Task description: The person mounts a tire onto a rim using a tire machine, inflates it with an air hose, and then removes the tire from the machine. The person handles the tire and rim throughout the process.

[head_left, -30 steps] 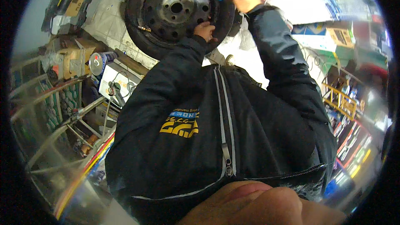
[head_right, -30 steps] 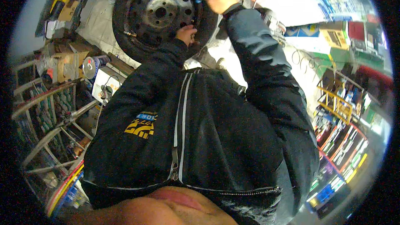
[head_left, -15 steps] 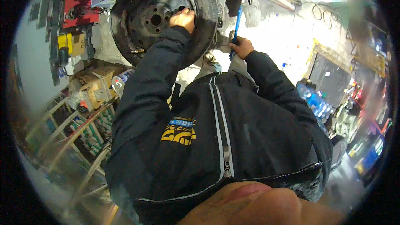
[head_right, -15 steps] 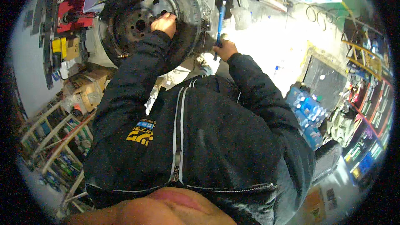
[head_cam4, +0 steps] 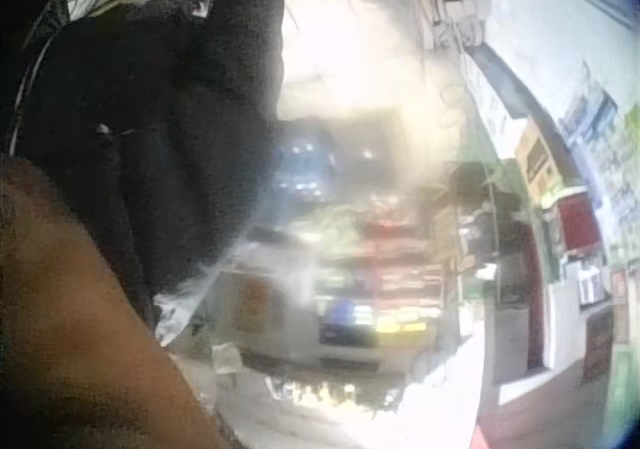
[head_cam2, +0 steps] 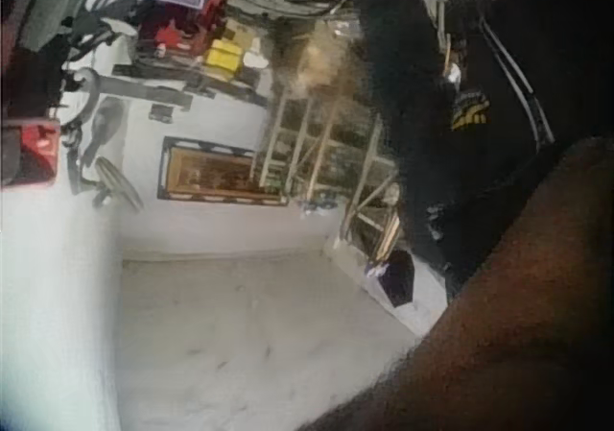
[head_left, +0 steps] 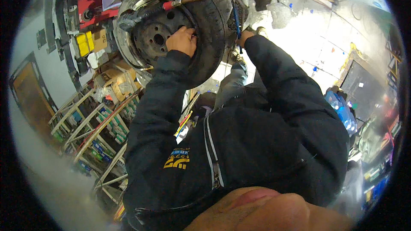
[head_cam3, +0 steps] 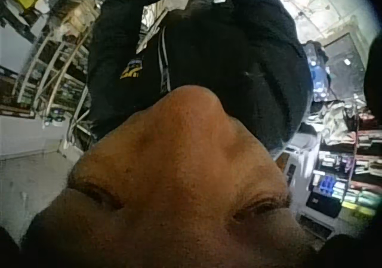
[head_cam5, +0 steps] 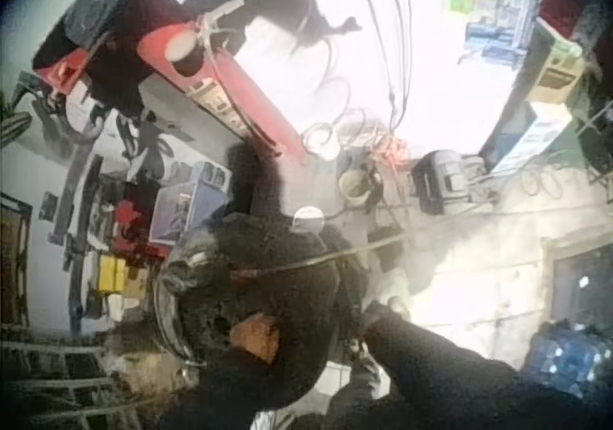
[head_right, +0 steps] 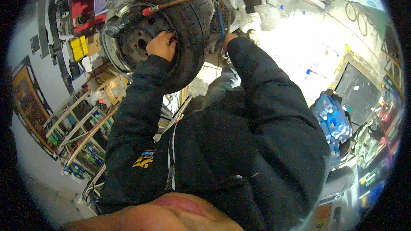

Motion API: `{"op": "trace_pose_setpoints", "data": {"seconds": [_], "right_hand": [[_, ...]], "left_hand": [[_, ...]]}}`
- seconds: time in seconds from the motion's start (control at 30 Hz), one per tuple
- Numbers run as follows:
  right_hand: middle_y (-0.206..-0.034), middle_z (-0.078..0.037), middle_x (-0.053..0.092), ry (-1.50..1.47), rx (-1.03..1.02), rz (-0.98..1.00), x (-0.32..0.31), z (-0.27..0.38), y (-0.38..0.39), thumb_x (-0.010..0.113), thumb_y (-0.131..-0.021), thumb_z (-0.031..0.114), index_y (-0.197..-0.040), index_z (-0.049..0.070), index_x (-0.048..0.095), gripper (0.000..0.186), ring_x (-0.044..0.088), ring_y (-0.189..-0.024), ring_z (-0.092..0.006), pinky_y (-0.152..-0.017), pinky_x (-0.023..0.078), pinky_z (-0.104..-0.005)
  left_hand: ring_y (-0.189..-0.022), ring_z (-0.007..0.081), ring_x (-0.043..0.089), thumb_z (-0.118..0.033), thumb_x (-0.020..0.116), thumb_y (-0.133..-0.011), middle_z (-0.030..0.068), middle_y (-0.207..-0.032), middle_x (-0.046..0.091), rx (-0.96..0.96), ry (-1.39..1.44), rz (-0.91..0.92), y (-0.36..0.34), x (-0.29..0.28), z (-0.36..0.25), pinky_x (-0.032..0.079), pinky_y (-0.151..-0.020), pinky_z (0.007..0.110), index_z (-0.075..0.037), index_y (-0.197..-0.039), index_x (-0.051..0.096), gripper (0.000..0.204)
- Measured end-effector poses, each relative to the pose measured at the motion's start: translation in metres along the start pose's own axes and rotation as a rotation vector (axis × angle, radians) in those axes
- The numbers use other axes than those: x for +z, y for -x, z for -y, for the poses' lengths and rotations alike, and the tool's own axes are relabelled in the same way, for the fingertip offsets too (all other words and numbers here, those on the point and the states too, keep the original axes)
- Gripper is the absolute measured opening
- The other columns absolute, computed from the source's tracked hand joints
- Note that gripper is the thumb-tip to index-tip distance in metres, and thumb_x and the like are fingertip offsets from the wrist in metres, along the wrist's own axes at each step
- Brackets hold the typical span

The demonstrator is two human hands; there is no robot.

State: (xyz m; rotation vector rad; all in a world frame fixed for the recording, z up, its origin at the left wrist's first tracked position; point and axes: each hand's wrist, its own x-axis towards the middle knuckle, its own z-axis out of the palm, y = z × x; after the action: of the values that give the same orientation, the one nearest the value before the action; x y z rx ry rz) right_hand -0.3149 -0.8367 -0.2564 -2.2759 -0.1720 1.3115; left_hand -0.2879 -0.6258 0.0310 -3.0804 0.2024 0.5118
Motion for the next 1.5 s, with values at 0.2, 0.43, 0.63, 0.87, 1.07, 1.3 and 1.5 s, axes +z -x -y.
{"op": "trace_pose_setpoints", "data": {"seconds": [0.2,0.43,0.63,0.87,1.07,1.3,1.5], "right_hand": [[-0.1,-0.021,0.072,-0.065,0.113,0.069,0.017,0.011,-0.099,0.076,-0.084,0.039,-0.101,0.0,0.074,0.042,0.071,-0.093,-0.0349,-0.083,0.057,-0.0444],[-0.095,-0.024,0.071,-0.092,-0.011,-0.095,0.011,0.005,-0.094,0.062,-0.09,0.06,-0.093,-0.001,0.073,0.062,0.07,-0.091,-0.0397,-0.077,0.056,-0.0485],[-0.098,-0.018,0.073,-0.279,0.008,-0.147,-0.009,-0.031,-0.057,0.071,-0.091,0.037,-0.113,0.001,0.069,0.043,0.072,-0.08,-0.0273,-0.07,0.057,-0.0392],[-0.104,-0.014,0.074,-0.444,-0.01,-0.485,-0.081,-0.005,0.075,0.071,-0.087,0.042,-0.114,0.005,0.07,0.046,0.071,-0.095,-0.0307,-0.086,0.055,-0.0409],[-0.103,-0.019,0.07,-0.228,-0.674,-0.896,-0.174,0.182,0.168,0.072,-0.086,0.022,-0.111,0.003,0.066,0.032,0.068,-0.1,-0.035,-0.089,0.052,-0.0433],[-0.135,-0.015,0.06,0.863,-0.382,-0.553,-0.191,0.356,0.099,0.072,-0.08,0.028,-0.142,0.015,0.047,0.069,0.056,-0.124,-0.0362,-0.101,0.05,-0.0457],[-0.12,-0.026,0.066,0.614,-0.302,-0.525,-0.18,0.367,0.06,0.069,-0.083,0.026,-0.13,-0.001,0.05,0.058,0.064,-0.113,-0.0407,-0.097,0.052,-0.044]], "left_hand": [[-0.079,0.0338,0.064,-0.018,0.07,-0.081,0.0092,-0.089,0.064,0.036,0.008,-0.219,0.016,0.019,-0.005,0.052,-0.069,0.045,-0.013,-0.105,0.073,0.025],[-0.071,0.0343,0.062,-0.013,0.074,-0.078,0.011,-0.084,0.063,0.071,0.172,-0.427,0.019,0.024,0.003,0.052,-0.065,0.044,-0.012,-0.101,0.073,0.023],[-0.075,0.0318,0.064,-0.013,0.073,-0.079,0.0096,-0.081,0.062,0.204,0.222,-0.414,0.027,0.029,0.021,0.052,-0.067,0.042,-0.01,-0.096,0.072,0.017],[-0.08,0.0301,0.066,-0.02,0.066,-0.085,0.0078,-0.084,0.063,0.375,0.193,-0.359,0.028,0.041,0.044,0.052,-0.072,0.043,-0.011,-0.101,0.072,0.019],[-0.104,0.0385,0.065,-0.028,0.059,-0.095,0.0153,-0.114,0.068,0.141,0.629,-0.21,0.059,0.009,0.052,0.052,-0.089,0.047,-0.008,-0.12,0.066,0.033],[-0.1,0.0388,0.057,-0.014,0.064,-0.083,0.0178,-0.103,0.058,-0.159,0.163,-0.228,0.178,-0.012,0.194,0.048,-0.089,0.051,-0.005,-0.126,0.061,0.043],[-0.1,0.0358,0.057,-0.012,0.066,-0.084,0.0149,-0.104,0.057,-0.159,-0.097,-0.091,0.18,0.011,0.258,0.049,-0.086,0.047,-0.006,-0.109,0.068,0.026]]}}
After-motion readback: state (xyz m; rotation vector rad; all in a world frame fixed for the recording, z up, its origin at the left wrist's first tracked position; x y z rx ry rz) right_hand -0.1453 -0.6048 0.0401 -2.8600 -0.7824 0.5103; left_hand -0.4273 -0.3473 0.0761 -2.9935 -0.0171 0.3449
